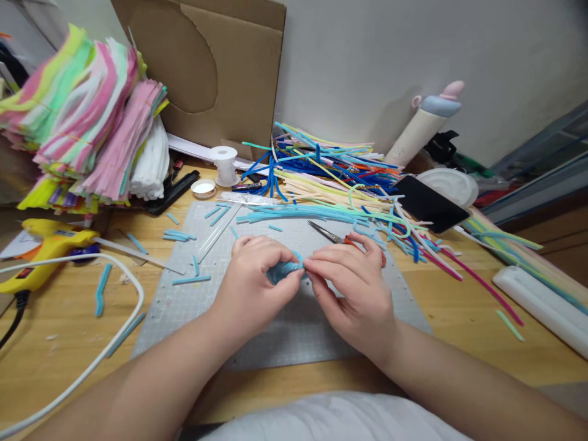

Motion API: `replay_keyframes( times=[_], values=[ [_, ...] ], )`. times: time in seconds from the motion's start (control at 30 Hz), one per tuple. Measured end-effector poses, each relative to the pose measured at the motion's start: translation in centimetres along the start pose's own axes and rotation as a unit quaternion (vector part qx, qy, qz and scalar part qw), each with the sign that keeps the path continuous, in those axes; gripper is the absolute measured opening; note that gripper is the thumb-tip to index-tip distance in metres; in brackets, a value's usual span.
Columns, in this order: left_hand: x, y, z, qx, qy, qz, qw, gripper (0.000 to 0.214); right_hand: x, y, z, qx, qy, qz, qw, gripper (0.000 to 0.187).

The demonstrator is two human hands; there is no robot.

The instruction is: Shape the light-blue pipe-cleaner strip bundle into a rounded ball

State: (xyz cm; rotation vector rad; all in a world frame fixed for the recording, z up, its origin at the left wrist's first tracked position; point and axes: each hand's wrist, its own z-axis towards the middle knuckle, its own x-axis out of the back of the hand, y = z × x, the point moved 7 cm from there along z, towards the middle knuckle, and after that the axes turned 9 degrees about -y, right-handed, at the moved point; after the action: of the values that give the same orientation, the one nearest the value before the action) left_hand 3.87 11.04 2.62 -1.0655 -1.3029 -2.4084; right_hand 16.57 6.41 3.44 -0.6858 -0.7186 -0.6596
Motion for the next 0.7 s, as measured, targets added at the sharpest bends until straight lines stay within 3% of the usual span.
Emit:
replay_keyframes(
  times=[0.33, 0.7],
  values=[
    [0.1, 1.5, -0.3, -0.099, -0.007, 0.092, 0.991, 0.005, -0.5, 1.1, 0.2, -0.080, -0.014, 0.093, 0.992, 0.010],
    [0.3, 1.7, -0.4, -0.120, 0.007, 0.131, 0.984, 0.005, -1.0, 1.7, 0.3, -0.090, -0.016, 0.170, 0.981, 0.007]
  ],
)
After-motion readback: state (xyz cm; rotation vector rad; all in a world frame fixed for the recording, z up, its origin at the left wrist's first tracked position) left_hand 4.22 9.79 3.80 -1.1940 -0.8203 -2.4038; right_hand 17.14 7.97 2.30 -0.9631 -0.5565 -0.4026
